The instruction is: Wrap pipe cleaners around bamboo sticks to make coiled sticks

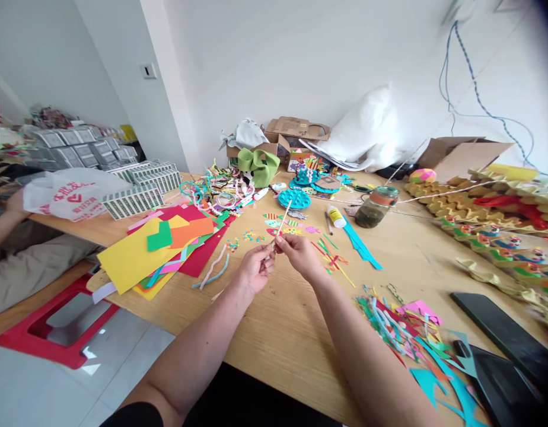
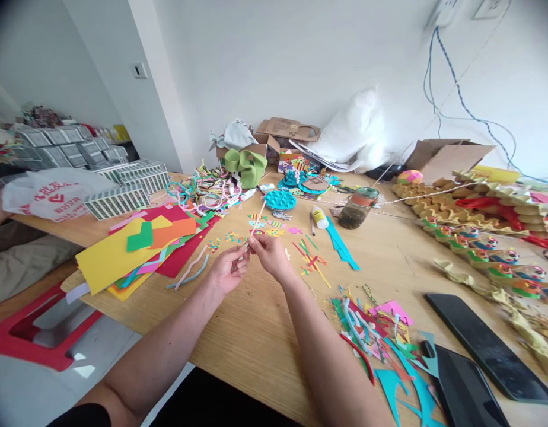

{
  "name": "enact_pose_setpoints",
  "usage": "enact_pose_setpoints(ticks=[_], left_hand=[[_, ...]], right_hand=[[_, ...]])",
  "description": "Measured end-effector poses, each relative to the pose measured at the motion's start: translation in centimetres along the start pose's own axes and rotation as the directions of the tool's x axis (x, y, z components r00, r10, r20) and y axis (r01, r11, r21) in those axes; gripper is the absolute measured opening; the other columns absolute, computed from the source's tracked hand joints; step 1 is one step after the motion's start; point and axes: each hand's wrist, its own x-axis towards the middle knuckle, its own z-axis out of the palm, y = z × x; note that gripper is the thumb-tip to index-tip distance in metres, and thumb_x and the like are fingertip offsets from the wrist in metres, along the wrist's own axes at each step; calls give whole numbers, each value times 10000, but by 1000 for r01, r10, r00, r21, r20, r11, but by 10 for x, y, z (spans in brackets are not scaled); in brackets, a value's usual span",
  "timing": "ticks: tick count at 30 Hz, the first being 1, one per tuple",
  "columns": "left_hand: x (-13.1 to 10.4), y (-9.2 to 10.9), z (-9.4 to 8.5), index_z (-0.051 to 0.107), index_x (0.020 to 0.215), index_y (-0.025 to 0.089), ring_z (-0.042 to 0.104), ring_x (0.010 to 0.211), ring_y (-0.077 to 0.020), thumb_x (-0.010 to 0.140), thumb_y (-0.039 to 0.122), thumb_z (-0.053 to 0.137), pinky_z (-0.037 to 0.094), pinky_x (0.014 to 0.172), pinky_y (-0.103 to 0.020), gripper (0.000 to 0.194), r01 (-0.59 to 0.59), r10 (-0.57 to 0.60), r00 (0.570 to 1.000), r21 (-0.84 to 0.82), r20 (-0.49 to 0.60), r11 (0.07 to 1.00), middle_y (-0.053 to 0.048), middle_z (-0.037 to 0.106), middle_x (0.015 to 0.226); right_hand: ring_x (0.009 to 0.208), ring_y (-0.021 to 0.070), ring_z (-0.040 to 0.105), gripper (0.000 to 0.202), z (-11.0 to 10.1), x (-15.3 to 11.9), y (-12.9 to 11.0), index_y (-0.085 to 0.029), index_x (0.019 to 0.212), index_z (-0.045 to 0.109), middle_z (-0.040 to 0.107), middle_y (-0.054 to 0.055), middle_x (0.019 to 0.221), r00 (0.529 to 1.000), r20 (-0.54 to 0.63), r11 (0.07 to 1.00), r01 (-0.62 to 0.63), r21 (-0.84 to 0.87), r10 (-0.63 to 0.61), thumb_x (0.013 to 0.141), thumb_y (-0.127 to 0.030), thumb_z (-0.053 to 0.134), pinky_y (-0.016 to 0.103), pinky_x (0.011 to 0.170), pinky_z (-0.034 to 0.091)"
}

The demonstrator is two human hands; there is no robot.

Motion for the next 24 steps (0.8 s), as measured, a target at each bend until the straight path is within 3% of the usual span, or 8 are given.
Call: enact_pose_setpoints(ticks=[4, 12, 14, 18, 24], left_hand=[[-1, 0, 1, 511, 704, 114, 312, 367, 9, 618, 184, 706, 142, 321, -131, 224, -6, 6, 1000, 13, -2, 1000, 44, 472, 577], [0, -8, 1, 484, 625, 132, 291, 355, 1, 584, 292, 734, 120, 332, -154, 299, -191, 213, 973, 206, -92, 960, 72, 403, 489], [1, -9, 1, 481, 621, 133, 293, 355, 1, 567, 301, 742, 115, 332, -158, 315, -201, 232, 965, 220, -123, 955, 71, 411, 494], [1, -7, 1, 487, 645, 133, 316, 363, -1, 551, 293, 749, 115, 329, -159, 321, -162, 189, 974, 197, -127, 967, 62, 444, 533], [2, -7, 0, 480, 632, 130, 313, 360, 1, 571, 260, 737, 126, 324, -149, 294, -147, 167, 981, 180, -101, 973, 64, 433, 522]], right_hand=[[531, 114, 453, 368, 4, 0, 2, -169, 649, 542, 537, 4, 576, 998, -58, 999, -13, -36, 10, 818, -489, 477, 236, 519, 356], [556, 131, 452, 275, 21, -7, -9, -194, 636, 444, 498, 14, 603, 950, -284, 874, -24, -484, -131, 858, -356, 416, 250, 538, 308], [538, 130, 441, 284, 20, -5, -7, -196, 626, 436, 478, 4, 576, 961, -263, 895, -42, -444, -85, 856, -361, 414, 247, 525, 302], [512, 114, 426, 379, 12, -1, -2, -188, 606, 453, 467, -6, 554, 994, -107, 975, -24, -221, 0, 876, -432, 350, 233, 501, 304], [456, 97, 344, 301, 16, -5, -9, -192, 575, 425, 402, -37, 485, 974, -225, 933, -67, -352, -16, 815, -367, 472, 235, 469, 247]])
